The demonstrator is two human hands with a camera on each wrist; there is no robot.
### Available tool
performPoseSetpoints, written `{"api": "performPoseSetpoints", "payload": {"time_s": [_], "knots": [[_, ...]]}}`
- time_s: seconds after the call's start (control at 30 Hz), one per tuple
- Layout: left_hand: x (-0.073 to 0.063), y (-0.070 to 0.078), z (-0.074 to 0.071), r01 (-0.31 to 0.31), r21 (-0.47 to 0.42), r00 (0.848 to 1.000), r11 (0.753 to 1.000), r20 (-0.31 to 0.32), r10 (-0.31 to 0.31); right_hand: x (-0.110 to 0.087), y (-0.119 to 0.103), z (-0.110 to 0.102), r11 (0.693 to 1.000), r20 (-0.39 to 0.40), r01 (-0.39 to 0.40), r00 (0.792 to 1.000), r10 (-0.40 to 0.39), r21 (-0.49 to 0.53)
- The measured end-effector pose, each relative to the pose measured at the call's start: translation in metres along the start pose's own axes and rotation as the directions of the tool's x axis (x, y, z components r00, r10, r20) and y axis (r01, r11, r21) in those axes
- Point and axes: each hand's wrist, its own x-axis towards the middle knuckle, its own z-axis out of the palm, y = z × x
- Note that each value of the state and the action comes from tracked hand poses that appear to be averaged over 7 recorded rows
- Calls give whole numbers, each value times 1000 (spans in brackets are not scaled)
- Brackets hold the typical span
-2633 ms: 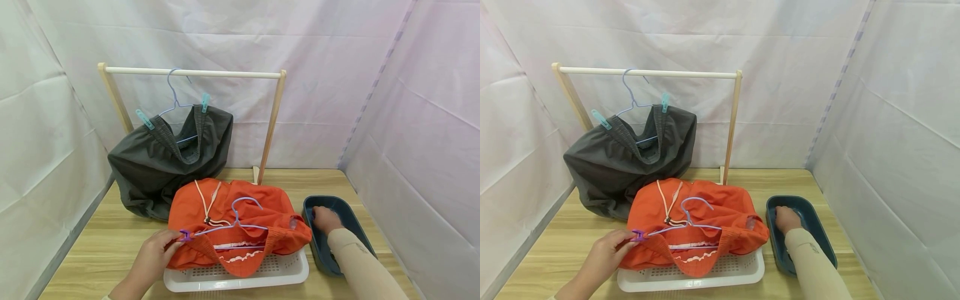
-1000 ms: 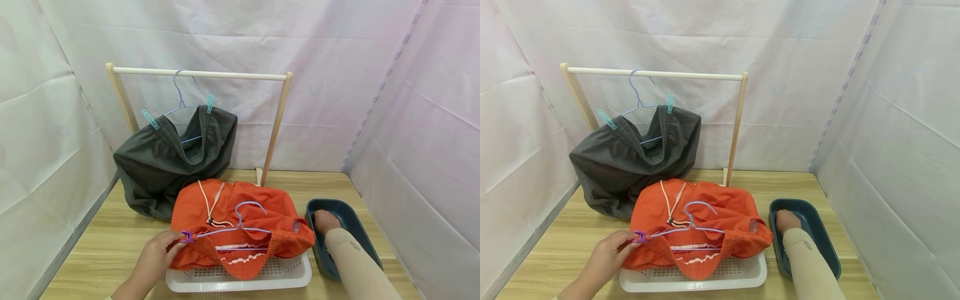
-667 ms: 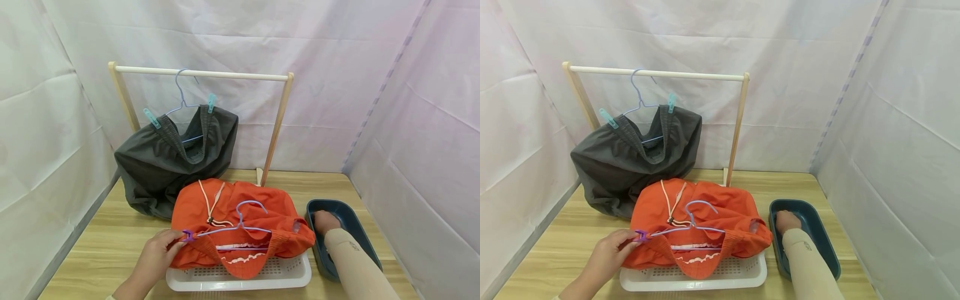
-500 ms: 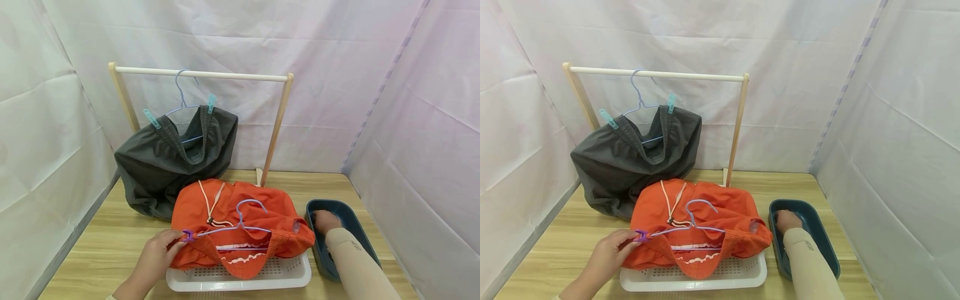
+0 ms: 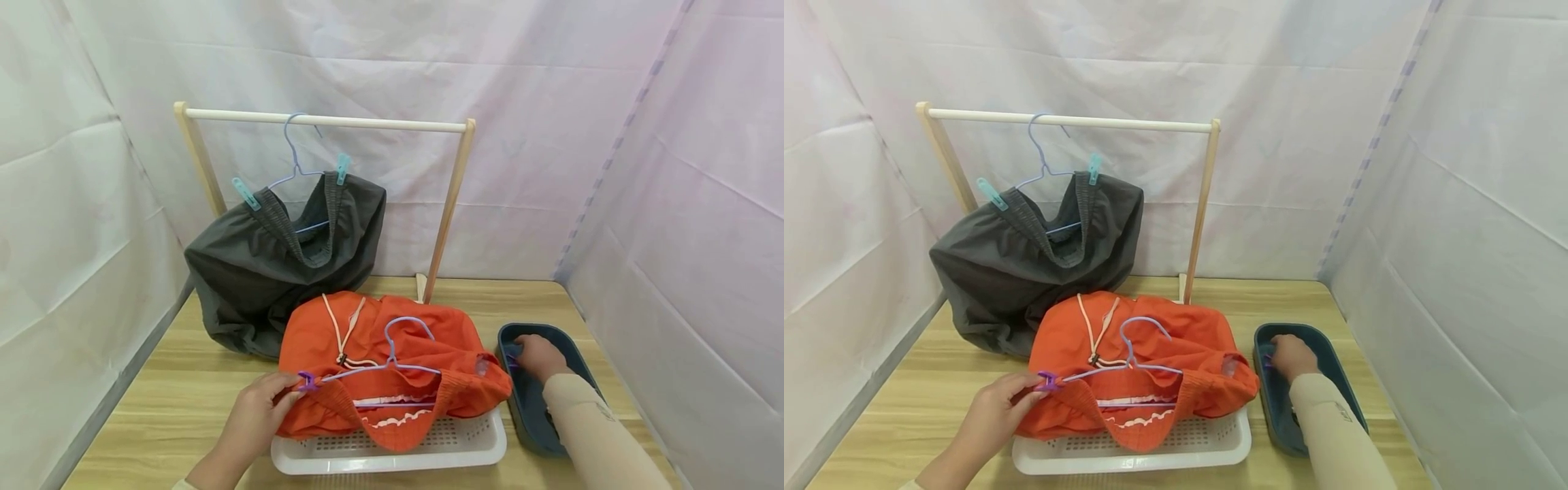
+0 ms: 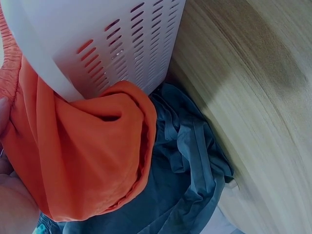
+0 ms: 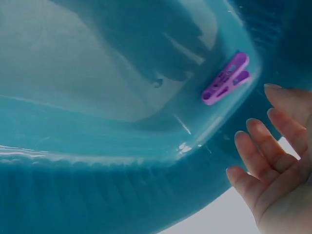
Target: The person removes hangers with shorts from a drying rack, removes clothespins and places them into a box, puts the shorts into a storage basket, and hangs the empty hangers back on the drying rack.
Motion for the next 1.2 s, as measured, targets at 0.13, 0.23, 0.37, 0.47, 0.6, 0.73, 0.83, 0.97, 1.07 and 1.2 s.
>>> {"api": "performPoseSetpoints", "payload": {"time_s": [0.13,0.23,0.37,0.47,0.6,0.73,0.83,0.97,1.07,1.2], "knots": [[0,-1,0,-13,-2,1000,1000,-11,13,-7,-1,-7,1000,-19,14,1000,-14,1],[0,-1,1,-25,6,999,1000,-24,25,-12,-3,-13,999,-38,31,999,-31,21],[0,-1,0,-16,5,1000,1000,-15,16,-19,-6,-20,998,-63,29,998,-25,57],[0,0,0,-8,1,1000,1000,-3,8,-24,-8,-24,997,-91,34,996,-27,73],[1,0,0,-4,-1,1000,1000,6,4,-33,-12,-32,993,-136,61,990,-47,97],[1,0,-1,13,-12,1000,1000,20,-12,-44,-19,-40,988,-186,91,980,-67,125],[1,0,-1,14,-14,1000,1000,22,-14,-52,-25,-45,985,-232,118,969,-87,123],[2,0,-1,8,-8,1000,1000,19,-8,-62,-32,-49,983,-279,135,956,-96,125],[2,0,-1,14,-7,1000,1000,26,-14,-70,-39,-52,980,-309,147,946,-99,135],[2,-1,-1,11,0,1000,1000,23,-11,-81,-46,-55,972,-356,187,926,-125,145]]}}
